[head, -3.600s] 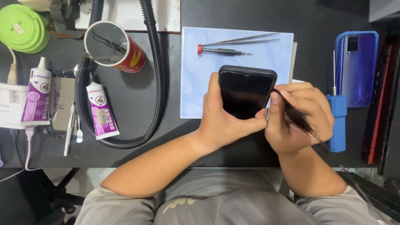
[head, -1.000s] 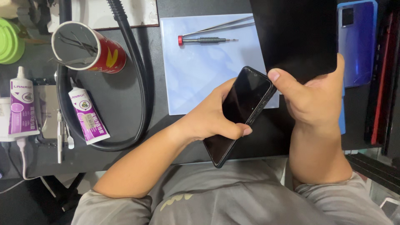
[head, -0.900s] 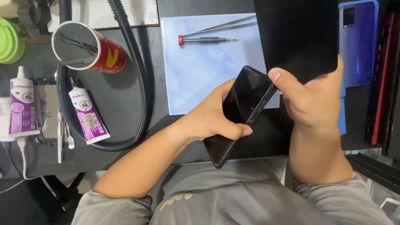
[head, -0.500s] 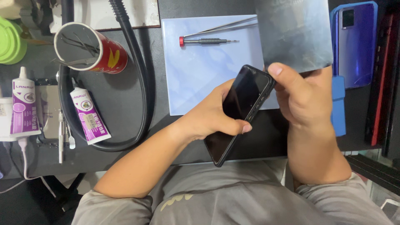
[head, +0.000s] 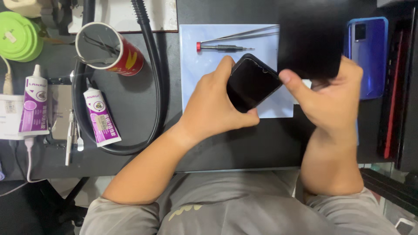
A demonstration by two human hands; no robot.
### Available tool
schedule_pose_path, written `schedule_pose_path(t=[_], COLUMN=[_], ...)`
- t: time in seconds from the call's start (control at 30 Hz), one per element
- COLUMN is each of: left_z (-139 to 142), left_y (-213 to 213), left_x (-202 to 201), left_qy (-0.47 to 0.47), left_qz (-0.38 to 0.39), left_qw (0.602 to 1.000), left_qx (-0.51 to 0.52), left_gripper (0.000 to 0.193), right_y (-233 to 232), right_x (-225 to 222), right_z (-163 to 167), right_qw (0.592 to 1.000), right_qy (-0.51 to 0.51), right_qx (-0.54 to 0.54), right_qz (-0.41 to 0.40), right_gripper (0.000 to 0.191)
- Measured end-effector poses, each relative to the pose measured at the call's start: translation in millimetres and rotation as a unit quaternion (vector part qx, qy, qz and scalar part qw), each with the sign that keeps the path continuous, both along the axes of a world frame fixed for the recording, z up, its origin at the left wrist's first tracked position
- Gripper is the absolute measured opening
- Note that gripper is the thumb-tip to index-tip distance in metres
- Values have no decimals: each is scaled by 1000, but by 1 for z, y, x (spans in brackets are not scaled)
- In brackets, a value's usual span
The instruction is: The person removes the back cover of a smartphone using a prying tool, then uses a screwdriver to remove screws from the internal frame. The back cover is set aside, and the phone is held with the internal components exposed.
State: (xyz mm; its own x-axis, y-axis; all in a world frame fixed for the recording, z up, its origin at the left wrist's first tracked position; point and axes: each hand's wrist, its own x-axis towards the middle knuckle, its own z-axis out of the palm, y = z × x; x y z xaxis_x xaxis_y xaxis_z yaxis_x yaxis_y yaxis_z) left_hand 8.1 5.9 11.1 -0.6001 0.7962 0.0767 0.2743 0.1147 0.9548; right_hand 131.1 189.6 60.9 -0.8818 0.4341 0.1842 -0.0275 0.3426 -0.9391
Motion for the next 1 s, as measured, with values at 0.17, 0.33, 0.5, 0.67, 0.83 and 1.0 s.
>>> schedule_pose_path(t=[0.17,0.33,0.5,0.67,0.83,1.0], left_z=[-1,-5,-5,-4,-4,-3], left_y=[2,0,-3,-2,-2,-1], left_x=[1,1,2,5,5,6], left_qy=[195,203,217,214,221,218], left_qz=[69,71,70,44,29,25], left_qw=[978,977,974,976,975,976], left_qx=[-14,-11,-1,-6,-17,-17], left_gripper=[60,57,56,59,54,53], right_y=[10,6,9,5,2,-3], right_x=[-1,1,-2,-5,-7,-12], right_z=[18,-2,-16,-19,-18,-21], right_qw=[974,985,976,977,962,968], right_qy=[-55,-14,44,77,99,116], right_qx=[200,163,204,185,246,212], right_qz=[95,50,64,70,70,65], right_gripper=[15,15,16,15,15,12])
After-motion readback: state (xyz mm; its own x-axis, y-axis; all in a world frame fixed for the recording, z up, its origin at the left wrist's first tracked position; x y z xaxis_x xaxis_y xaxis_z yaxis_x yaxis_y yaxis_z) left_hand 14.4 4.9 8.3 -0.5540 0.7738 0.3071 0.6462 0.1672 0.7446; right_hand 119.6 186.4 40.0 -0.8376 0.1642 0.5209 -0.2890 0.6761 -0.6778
